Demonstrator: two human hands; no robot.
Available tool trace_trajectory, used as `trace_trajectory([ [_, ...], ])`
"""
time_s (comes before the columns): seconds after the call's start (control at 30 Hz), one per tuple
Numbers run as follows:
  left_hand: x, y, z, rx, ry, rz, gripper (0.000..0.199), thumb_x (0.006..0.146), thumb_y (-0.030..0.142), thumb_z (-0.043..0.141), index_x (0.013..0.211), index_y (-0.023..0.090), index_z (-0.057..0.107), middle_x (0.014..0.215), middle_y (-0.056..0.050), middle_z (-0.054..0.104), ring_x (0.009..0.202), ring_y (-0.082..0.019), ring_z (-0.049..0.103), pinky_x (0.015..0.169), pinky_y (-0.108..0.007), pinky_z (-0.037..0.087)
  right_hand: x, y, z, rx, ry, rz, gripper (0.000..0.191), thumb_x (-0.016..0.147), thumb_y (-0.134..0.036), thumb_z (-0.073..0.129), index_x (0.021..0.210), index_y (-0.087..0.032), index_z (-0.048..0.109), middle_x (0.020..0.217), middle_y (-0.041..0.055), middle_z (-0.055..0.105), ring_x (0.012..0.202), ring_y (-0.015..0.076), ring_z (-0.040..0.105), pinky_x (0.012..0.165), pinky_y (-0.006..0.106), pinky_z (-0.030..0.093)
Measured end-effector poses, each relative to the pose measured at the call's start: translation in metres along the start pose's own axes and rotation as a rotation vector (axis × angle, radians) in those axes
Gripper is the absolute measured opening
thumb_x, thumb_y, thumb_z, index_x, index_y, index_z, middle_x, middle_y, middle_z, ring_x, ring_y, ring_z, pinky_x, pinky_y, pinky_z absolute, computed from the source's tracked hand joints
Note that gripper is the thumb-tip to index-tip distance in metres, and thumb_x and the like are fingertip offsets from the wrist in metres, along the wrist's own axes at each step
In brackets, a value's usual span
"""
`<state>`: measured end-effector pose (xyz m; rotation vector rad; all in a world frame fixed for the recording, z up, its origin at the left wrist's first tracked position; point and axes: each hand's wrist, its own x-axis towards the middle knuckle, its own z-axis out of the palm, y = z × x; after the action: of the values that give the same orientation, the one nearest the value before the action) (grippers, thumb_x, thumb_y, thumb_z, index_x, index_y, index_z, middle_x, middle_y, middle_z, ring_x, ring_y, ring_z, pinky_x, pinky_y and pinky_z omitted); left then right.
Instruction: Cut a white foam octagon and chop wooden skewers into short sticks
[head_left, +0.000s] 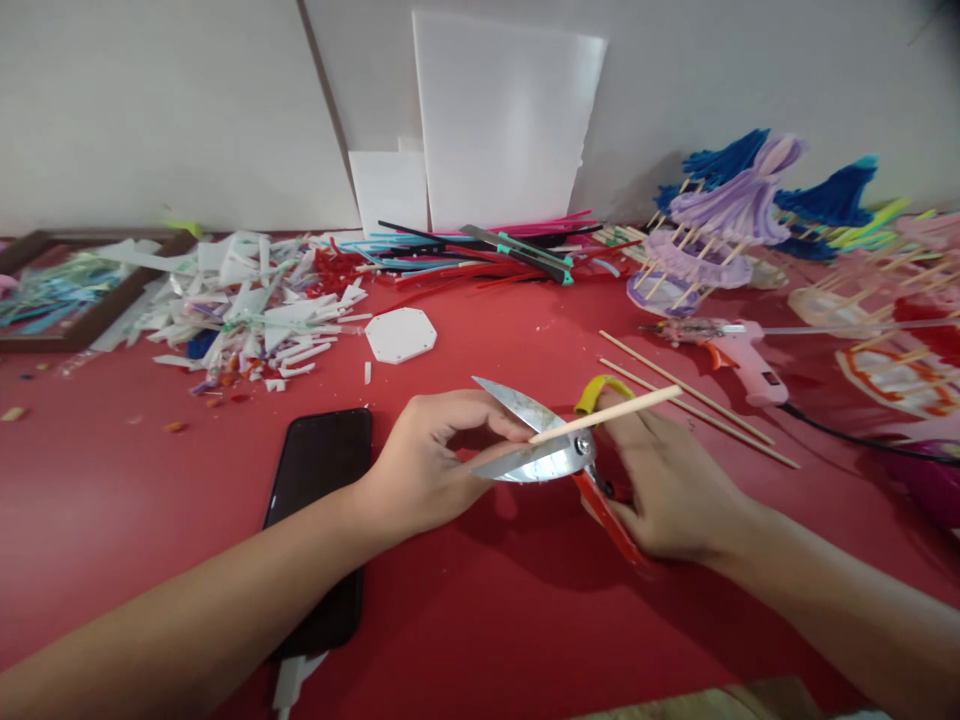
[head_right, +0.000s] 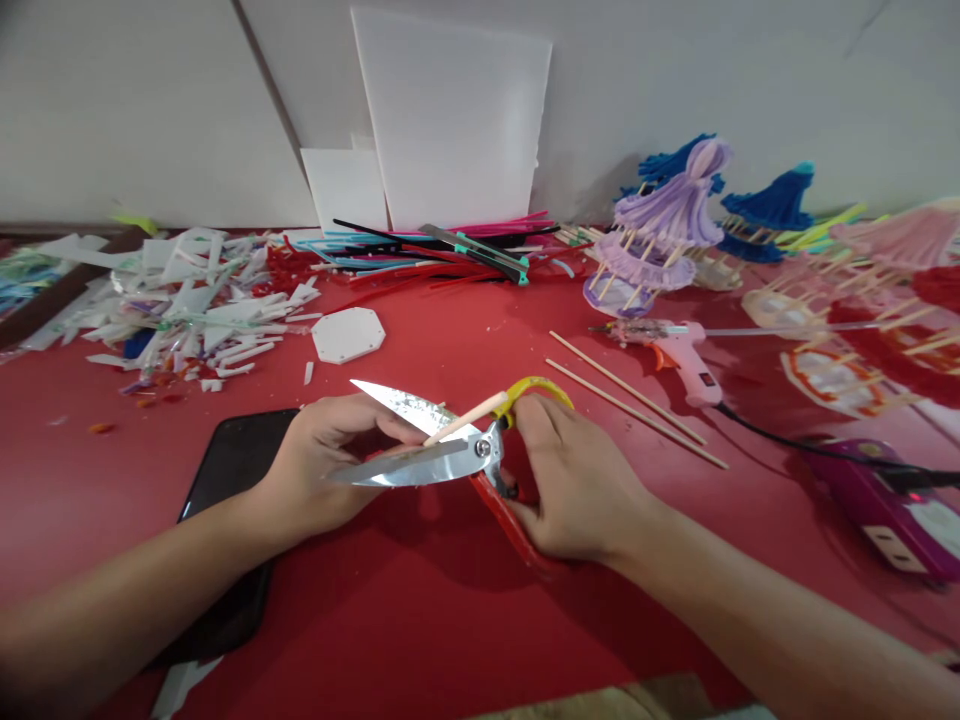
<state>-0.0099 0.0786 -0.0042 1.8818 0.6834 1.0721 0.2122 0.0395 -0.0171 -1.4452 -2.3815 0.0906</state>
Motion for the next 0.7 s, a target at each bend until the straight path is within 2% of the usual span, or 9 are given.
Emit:
trace_trajectory([
  [0.3, -0.0009, -0.001, 0.0004, -0.043, -0.022, -0.027, 0.006, 0.073, 0.008, 0.072, 0.074, 0.013, 0.069, 0.075, -0.005, 0.074, 0.067, -0.011, 0.068, 0.062, -0.016, 0.053, -0.0048, 0.0028, 0.003, -0.031, 0.043, -0.041, 0.014, 0.073, -0.028, 0.047, 0.084, -0.02, 0.048, 0.069, 0.0098, 0.061, 0.059, 0.0255, 0.059, 0.052, 0.036, 0.044],
  [0.47, -0.0006, 0.0006, -0.001, -0.062, -0.036, -0.055, 0.006, 0.073, 0.007, 0.069, 0.074, 0.013, 0.068, 0.076, -0.005, 0.074, 0.068, -0.011, 0.068, 0.063, -0.015, 0.053, -0.006, 0.0026, 0.0028, -0.035, 0.099, -0.091, 0.016, 0.073, -0.024, 0.046, 0.086, -0.017, 0.05, 0.062, 0.0061, 0.058, 0.051, 0.0204, 0.054, 0.047, 0.031, 0.039],
  [0.57, -0.0006, 0.0007, -0.0018, -0.042, -0.048, -0.058, 0.009, 0.072, 0.005, 0.067, 0.074, 0.013, 0.068, 0.077, -0.004, 0.073, 0.069, -0.01, 0.068, 0.064, -0.014, 0.053, -0.0056, 0.0027, 0.0016, -0.016, 0.089, -0.077, 0.014, 0.071, -0.023, 0.048, 0.084, -0.018, 0.05, 0.06, 0.0038, 0.056, 0.05, 0.0184, 0.051, 0.046, 0.029, 0.036],
  [0.7, -0.0023, -0.0028, -0.0006, -0.055, -0.055, -0.07, 0.008, 0.073, 0.007, 0.067, 0.075, 0.014, 0.068, 0.078, -0.005, 0.073, 0.07, -0.012, 0.069, 0.065, -0.018, 0.054, -0.0049, 0.0035, 0.0014, -0.016, 0.062, -0.032, 0.008, 0.07, -0.023, 0.047, 0.078, -0.021, 0.047, 0.063, 0.0047, 0.058, 0.053, 0.0188, 0.053, 0.05, 0.029, 0.038],
])
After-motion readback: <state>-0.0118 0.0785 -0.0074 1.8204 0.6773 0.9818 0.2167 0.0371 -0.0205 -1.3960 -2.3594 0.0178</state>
